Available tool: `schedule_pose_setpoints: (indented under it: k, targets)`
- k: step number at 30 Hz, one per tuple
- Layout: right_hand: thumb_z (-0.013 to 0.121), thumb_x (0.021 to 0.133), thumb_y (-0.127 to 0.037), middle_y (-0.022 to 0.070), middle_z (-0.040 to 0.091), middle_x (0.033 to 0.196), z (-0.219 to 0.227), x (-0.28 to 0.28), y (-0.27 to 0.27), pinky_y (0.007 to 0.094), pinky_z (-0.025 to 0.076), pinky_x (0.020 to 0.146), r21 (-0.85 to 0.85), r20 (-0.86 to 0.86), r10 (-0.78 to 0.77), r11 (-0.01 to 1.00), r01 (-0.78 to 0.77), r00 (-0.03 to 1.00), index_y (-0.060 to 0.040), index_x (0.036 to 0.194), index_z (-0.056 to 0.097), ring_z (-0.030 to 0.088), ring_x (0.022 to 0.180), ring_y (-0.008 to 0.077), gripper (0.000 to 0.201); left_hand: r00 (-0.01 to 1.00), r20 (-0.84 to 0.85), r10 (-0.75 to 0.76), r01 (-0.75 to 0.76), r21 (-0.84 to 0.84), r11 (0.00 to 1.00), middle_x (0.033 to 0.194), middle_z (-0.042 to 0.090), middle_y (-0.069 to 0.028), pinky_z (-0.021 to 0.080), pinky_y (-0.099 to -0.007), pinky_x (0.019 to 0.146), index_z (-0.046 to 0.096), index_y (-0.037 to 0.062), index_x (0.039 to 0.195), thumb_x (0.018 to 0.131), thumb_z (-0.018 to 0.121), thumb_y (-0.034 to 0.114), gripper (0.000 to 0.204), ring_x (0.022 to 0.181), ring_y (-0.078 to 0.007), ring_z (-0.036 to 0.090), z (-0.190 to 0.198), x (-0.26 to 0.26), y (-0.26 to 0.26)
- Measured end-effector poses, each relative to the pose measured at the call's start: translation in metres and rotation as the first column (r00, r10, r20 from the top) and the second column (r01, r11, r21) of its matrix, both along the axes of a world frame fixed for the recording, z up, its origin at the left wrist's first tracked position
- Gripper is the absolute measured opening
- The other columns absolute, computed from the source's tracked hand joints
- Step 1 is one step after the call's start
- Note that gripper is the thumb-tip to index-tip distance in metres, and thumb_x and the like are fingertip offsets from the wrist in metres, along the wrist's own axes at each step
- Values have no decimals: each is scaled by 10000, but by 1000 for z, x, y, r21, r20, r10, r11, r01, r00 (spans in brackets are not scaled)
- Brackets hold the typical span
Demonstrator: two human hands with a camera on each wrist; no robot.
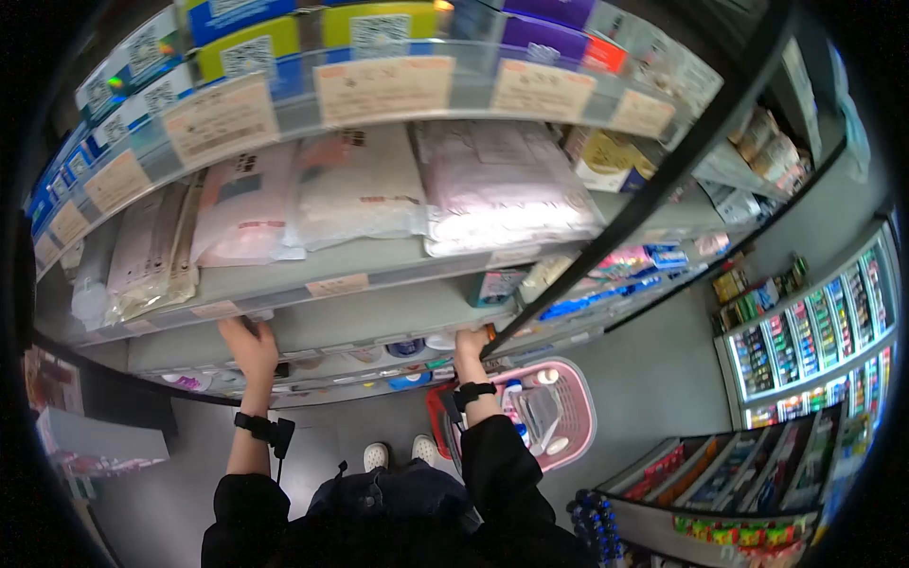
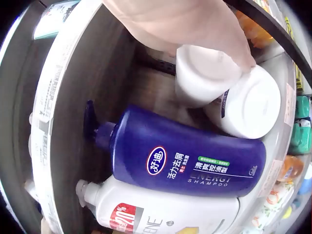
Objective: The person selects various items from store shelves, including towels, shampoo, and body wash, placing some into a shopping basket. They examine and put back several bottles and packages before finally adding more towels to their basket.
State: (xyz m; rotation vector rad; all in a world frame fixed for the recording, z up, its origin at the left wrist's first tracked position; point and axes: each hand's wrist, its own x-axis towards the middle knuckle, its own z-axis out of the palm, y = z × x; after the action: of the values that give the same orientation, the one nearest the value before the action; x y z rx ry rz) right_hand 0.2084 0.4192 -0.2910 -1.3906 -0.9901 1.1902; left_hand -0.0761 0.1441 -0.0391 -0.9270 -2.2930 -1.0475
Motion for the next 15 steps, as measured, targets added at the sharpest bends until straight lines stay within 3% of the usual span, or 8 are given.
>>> schedule_pose_setpoints:
  k: [1, 3, 4, 5, 7, 11, 13, 15]
  targets:
    - [552, 893, -179, 20, 582, 944, 6, 2, -5, 228, 392, 532, 12, -22, 4, 1000, -3, 1000, -52, 1215, 465, 531, 721, 91, 357, 1000, 5, -27, 27, -4, 1000, 1251, 412, -293, 293, -484, 1026, 354, -51, 1321, 751, 571, 32, 616, 1178, -467, 372, -3, -1, 0]
    - [561, 902, -234, -18, 529, 739, 7, 21, -15, 217, 315, 442, -158, -38, 68, 985, -73, 997, -79, 1097, 514, 450, 553, 62, 253, 1000, -7, 4, -5, -16, 1000, 1244, 415, -288, 290, -488, 1025, 346, -61, 1318, 749, 567, 41, 619, 1177, -459, 372, -6, -4, -1]
    - [587, 890, -263, -53, 446, 628, 42, 23, -38, 215, 263, 417, -162, -135, 66, 983, -88, 989, -110, 953, 547, 368, 473, 47, 170, 1000, 9, -14, 14, -6, 1000, 1241, 417, -289, 285, -494, 1023, 342, -73, 1313, 750, 564, 52, 618, 1170, -459, 371, -3, -3, -1]
    - [629, 863, -262, -31, 504, 661, 65, 39, -56, 205, 319, 441, -236, -207, 155, 950, -203, 966, -110, 917, 582, 455, 514, 66, 168, 999, 14, -31, 31, -7, 999, 1241, 417, -289, 285, -494, 1023, 342, -73, 1313, 750, 564, 52, 618, 1170, -459, 371, -4, -3, -1]
    - [663, 840, -236, -4, 561, 687, 66, 72, -80, 208, 391, 481, -285, -183, 287, 900, -330, 940, -86, 910, 602, 542, 569, 94, 176, 998, 63, -27, 26, 15, 1000, 1314, 376, -305, 259, -518, 1048, 347, -54, 1329, 744, 558, 30, 628, 1233, -480, 319, -6, -4, -2]
    - [669, 800, -140, 50, 613, 790, -44, 164, -104, 260, 474, 557, -207, 255, 152, 973, -99, 955, -30, 978, 607, 609, 655, 137, 218, 999, 36, -28, 27, 18, 999, 1313, 381, -303, 260, -503, 1052, 342, -59, 1333, 759, 547, 37, 618, 1232, -477, 321, -6, -3, -1]
    - [688, 759, -147, 108, 630, 833, -90, 216, -108, 345, 505, 639, -338, 319, 36, 938, 78, 947, 7, 989, 591, 633, 718, 221, 293, 999, 22, -24, 24, 2, 1000, 1290, 393, -302, 270, -502, 1037, 343, -71, 1318, 760, 552, 44, 607, 1208, -471, 339, 0, -1, 0]
    - [665, 708, -175, 211, 615, 886, -14, 218, -132, 392, 488, 750, -224, 554, -142, 924, 310, 820, 36, 952, 559, 616, 817, 321, 339, 1000, 5, -14, 14, -11, 1000, 1267, 406, -301, 280, -501, 1021, 343, -83, 1302, 761, 558, 50, 597, 1185, -465, 358, 3, 1, 2]
